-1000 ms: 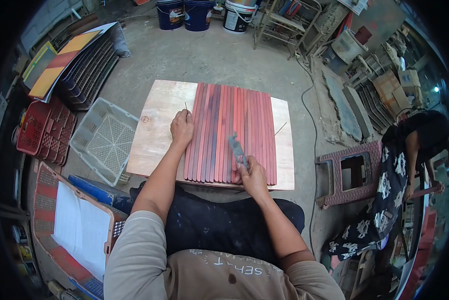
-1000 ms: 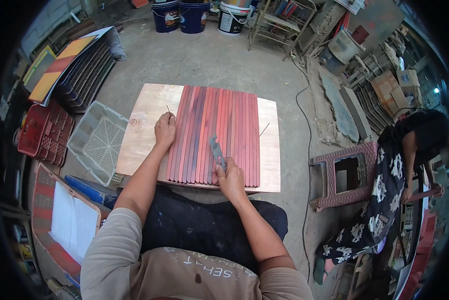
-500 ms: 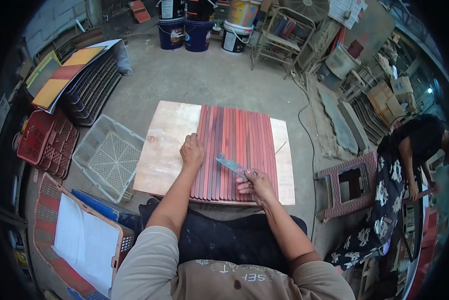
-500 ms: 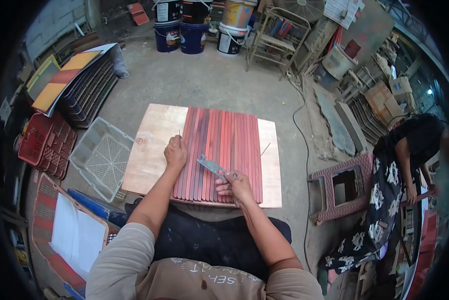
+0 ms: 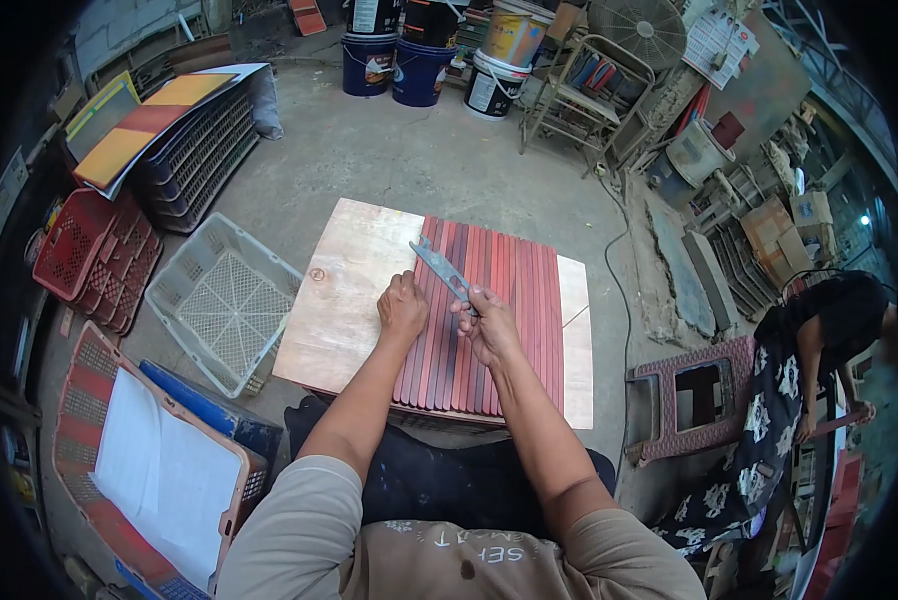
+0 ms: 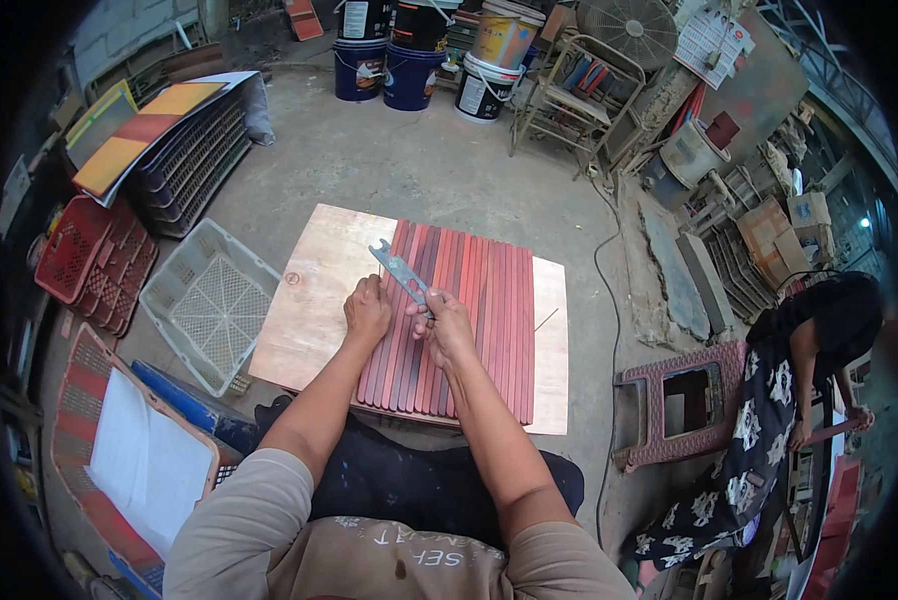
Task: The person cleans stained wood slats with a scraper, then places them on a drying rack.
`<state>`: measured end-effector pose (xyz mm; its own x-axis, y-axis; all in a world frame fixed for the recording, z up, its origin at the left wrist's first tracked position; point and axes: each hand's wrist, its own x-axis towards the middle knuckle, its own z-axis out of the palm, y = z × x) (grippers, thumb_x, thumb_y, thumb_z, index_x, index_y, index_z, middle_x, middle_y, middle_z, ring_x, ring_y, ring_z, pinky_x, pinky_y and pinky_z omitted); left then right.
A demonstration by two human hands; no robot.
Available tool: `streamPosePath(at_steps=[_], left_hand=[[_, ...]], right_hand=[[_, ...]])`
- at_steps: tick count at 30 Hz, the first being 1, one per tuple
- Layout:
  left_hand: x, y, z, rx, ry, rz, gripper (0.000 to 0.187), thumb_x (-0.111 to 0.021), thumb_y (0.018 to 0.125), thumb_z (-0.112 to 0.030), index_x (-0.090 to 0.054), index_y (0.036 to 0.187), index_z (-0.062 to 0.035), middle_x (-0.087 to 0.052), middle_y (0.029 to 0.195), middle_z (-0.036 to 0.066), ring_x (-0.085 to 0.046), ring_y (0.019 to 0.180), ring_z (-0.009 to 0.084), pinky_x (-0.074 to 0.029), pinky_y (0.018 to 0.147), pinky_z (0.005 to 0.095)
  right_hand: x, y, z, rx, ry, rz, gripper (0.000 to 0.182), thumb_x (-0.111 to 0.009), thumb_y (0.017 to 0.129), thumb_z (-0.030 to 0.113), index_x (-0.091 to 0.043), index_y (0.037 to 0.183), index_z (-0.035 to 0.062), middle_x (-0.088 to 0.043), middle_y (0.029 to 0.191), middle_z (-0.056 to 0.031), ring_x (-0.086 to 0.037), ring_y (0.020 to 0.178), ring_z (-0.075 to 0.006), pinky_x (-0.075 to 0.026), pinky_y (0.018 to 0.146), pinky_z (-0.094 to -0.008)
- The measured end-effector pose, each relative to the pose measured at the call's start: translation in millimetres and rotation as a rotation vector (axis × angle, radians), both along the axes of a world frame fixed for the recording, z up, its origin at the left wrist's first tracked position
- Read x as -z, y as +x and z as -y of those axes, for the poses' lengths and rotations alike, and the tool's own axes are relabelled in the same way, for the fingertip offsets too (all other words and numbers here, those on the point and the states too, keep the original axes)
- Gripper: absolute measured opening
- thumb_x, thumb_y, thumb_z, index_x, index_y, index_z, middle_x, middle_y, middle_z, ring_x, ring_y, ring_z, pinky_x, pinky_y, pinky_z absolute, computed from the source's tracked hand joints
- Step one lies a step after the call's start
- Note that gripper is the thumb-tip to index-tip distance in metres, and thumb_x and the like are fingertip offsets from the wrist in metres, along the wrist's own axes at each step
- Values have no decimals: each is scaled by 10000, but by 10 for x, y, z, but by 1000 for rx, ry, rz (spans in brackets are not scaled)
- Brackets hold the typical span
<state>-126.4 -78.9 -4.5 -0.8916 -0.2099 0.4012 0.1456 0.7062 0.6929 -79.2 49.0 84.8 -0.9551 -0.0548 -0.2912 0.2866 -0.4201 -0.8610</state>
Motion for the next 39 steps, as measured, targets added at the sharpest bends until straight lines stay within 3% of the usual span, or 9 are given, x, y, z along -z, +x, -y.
streamPosePath(at_steps=[10, 25, 28, 32, 35, 39], left_hand=[[30, 4, 0, -7, 13, -30, 133, -444, 793, -89, -527, 838, 4, -560, 756, 211, -573, 663, 385, -462, 598, 461], [22, 3, -16, -25, 66, -47, 143, -448, 784, -74, -544, 844, 13, -558, 777, 218, -570, 692, 388, -463, 622, 454], [35, -4, 12, -6, 73, -33, 143, -446, 782, -74, -545, 844, 8, -557, 789, 216, -570, 701, 387, -463, 625, 450], [11, 32, -11, -2, 85, -13, 141, -441, 780, -77, -544, 834, 2, -553, 791, 217, -570, 700, 388, -461, 626, 454], [-13, -24, 25, 2, 95, -12, 151, -439, 781, -84, -549, 842, 0, -553, 792, 216, -568, 699, 390, -460, 629, 459], [30, 0, -4, -10, 83, -21, 155, -434, 789, -90, -548, 840, 2, -551, 789, 215, -564, 693, 392, -455, 625, 465]], right_hand=[[42, -231, 43, -92, -40, 13, 154, -442, 916, 207, -415, 836, 78, -462, 582, -17, -325, 376, -60, -312, 360, -206], [43, -314, 25, 19, -21, 101, 199, -525, 875, 211, -487, 739, 72, -471, 572, 3, -336, 382, -48, -295, 357, -200], [-216, -357, -13, -46, -234, 16, 204, -519, 876, 209, -482, 728, 74, -457, 557, 3, -326, 374, -49, -286, 350, -208], [-133, -482, -71, -96, 146, 128, 217, -521, 879, 243, -466, 740, 87, -442, 529, 9, -300, 350, -45, -269, 342, -212], [-194, -452, -163, -153, -336, 38, 202, -521, 880, 245, -464, 758, 95, -427, 518, 21, -296, 345, -41, -261, 344, -206], [3, -584, -209, -164, 2, 160, 203, -544, 868, 254, -452, 749, 117, -413, 513, 36, -292, 341, -38, -242, 345, -206]])
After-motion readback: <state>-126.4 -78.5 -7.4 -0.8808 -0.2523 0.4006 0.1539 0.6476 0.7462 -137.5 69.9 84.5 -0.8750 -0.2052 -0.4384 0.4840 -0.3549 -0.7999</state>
